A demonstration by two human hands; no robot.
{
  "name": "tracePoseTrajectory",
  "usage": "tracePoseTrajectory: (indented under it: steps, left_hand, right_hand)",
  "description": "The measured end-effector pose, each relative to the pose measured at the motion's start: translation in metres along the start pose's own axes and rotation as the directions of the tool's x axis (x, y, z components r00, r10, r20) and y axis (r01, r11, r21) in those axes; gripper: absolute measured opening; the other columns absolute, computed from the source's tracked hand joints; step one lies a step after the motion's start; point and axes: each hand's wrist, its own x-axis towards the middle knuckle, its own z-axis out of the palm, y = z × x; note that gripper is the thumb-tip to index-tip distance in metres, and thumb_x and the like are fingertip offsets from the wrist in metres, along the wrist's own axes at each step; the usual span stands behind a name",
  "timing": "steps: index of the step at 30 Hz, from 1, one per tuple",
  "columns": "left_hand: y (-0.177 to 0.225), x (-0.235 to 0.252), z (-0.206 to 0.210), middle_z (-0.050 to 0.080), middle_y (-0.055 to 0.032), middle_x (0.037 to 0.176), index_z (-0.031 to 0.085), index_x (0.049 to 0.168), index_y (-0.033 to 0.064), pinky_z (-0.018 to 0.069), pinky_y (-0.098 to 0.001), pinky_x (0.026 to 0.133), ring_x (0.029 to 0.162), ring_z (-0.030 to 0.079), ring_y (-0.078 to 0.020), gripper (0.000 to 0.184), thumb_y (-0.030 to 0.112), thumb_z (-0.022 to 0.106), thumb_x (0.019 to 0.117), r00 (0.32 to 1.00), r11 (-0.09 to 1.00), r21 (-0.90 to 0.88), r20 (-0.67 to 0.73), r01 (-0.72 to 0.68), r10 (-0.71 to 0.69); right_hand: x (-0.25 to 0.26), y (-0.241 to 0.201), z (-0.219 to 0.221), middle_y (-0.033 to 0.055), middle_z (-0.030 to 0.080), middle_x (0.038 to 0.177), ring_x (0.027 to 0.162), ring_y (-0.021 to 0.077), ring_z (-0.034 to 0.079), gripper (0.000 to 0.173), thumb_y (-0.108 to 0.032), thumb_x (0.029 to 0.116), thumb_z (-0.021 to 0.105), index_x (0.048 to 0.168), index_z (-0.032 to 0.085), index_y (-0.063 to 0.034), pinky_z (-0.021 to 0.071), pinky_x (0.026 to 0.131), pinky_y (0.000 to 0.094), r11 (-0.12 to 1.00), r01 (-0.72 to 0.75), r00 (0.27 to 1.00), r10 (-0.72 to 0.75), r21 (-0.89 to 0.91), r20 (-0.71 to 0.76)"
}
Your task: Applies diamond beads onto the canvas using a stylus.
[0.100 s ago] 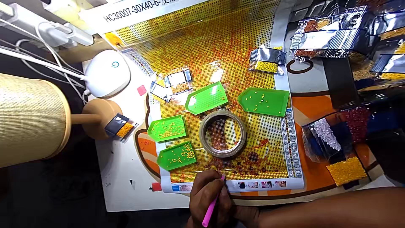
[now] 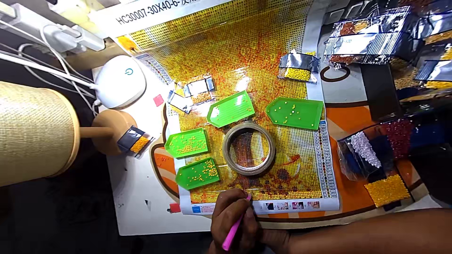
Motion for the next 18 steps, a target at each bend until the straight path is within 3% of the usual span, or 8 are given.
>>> tracePoseTrajectory:
  steps: [2, 5, 8, 11, 14, 16, 18]
  left_hand:
    - [0.005, 0.009, -0.005, 0.068, -0.0062, 0.109, 0.070, 0.104, 0.0127, 0.0585, -0.0372, 0.087, 0.101, 0.067, -0.0232, 0.016, 0.022, 0.067, 0.0914, 0.996, 0.985, -0.167, -0.070, 0.045, -0.057]
    - [0.014, 0.020, -0.015, 0.069, -0.0083, 0.106, 0.070, 0.107, 0.0114, 0.0601, -0.0387, 0.083, 0.095, 0.069, -0.0254, 0.017, 0.019, 0.068, 0.0920, 0.977, 0.941, -0.335, -0.177, 0.053, -0.118]
    - [0.021, 0.022, -0.025, 0.069, -0.0090, 0.105, 0.069, 0.109, 0.0112, 0.0598, -0.0391, 0.083, 0.095, 0.069, -0.0264, 0.020, 0.020, 0.069, 0.0906, 0.970, 0.937, -0.349, -0.214, 0.031, -0.112]
    - [0.026, 0.021, -0.031, 0.069, -0.0075, 0.105, 0.069, 0.111, 0.0130, 0.0589, -0.0378, 0.083, 0.096, 0.068, -0.0253, 0.022, 0.020, 0.069, 0.0903, 0.969, 0.946, -0.323, -0.226, 0.024, -0.101]
    - [0.022, 0.008, -0.031, 0.069, -0.0062, 0.106, 0.069, 0.111, 0.0146, 0.0585, -0.0360, 0.083, 0.096, 0.068, -0.0239, 0.022, 0.022, 0.069, 0.0905, 0.961, 0.952, -0.306, -0.258, 0.018, -0.101]
    - [0.012, -0.003, -0.027, 0.069, -0.0067, 0.107, 0.070, 0.111, 0.0137, 0.0582, -0.0356, 0.083, 0.096, 0.067, -0.0236, 0.023, 0.022, 0.070, 0.0901, 0.954, 0.954, -0.299, -0.288, -0.002, -0.088]
    - [0.006, -0.010, -0.025, 0.068, -0.0059, 0.108, 0.070, 0.111, 0.0142, 0.0581, -0.0353, 0.083, 0.097, 0.067, -0.0230, 0.023, 0.024, 0.070, 0.0897, 0.952, 0.964, -0.264, -0.299, -0.018, -0.064]
  right_hand:
    - [0.002, -0.005, 0.005, -0.0020, 0.076, 0.103, 0.102, -0.0063, 0.066, 0.023, -0.005, 0.0889, 0.072, 0.111, 0.071, 0.0003, 0.0518, 0.094, 0.0124, 0.999, -0.007, 1.000, 0.006, -0.041, -0.015]
    - [-0.009, 0.037, -0.005, 0.0035, 0.071, 0.120, 0.118, -0.0032, 0.059, 0.027, -0.006, 0.0975, 0.061, 0.122, 0.066, 0.0050, 0.0456, 0.105, 0.0154, 1.000, 0.012, 1.000, -0.012, -0.024, 0.001]
    - [-0.018, 0.072, -0.013, 0.0022, 0.069, 0.127, 0.125, 0.0012, 0.058, 0.030, -0.018, 0.1008, 0.061, 0.127, 0.067, -0.0051, 0.0451, 0.109, 0.0199, 0.967, 0.017, 1.000, -0.020, -0.254, -0.009]
    - [-0.020, 0.080, -0.015, -0.0012, 0.070, 0.127, 0.125, 0.0019, 0.059, 0.036, -0.035, 0.1021, 0.059, 0.130, 0.067, -0.0135, 0.0469, 0.108, 0.0210, 0.843, 0.010, 1.000, -0.006, -0.538, 0.009]
    - [-0.005, 0.023, 0.001, 0.0007, 0.073, 0.118, 0.117, 0.0007, 0.064, 0.032, -0.028, 0.0940, 0.073, 0.121, 0.072, -0.0093, 0.0483, 0.106, 0.0206, 0.879, -0.147, 0.989, 0.123, -0.454, -0.083]
    - [-0.016, 0.063, -0.010, -0.0014, 0.072, 0.122, 0.120, 0.0003, 0.062, 0.036, -0.035, 0.0974, 0.067, 0.125, 0.070, -0.0125, 0.0476, 0.107, 0.0203, 0.848, -0.002, 0.998, -0.033, -0.530, -0.057]
    - [-0.024, 0.091, -0.020, -0.0030, 0.070, 0.126, 0.124, 0.0009, 0.059, 0.039, -0.039, 0.0994, 0.063, 0.130, 0.068, -0.0150, 0.0466, 0.109, 0.0219, 0.831, 0.047, 0.996, -0.084, -0.555, -0.041]
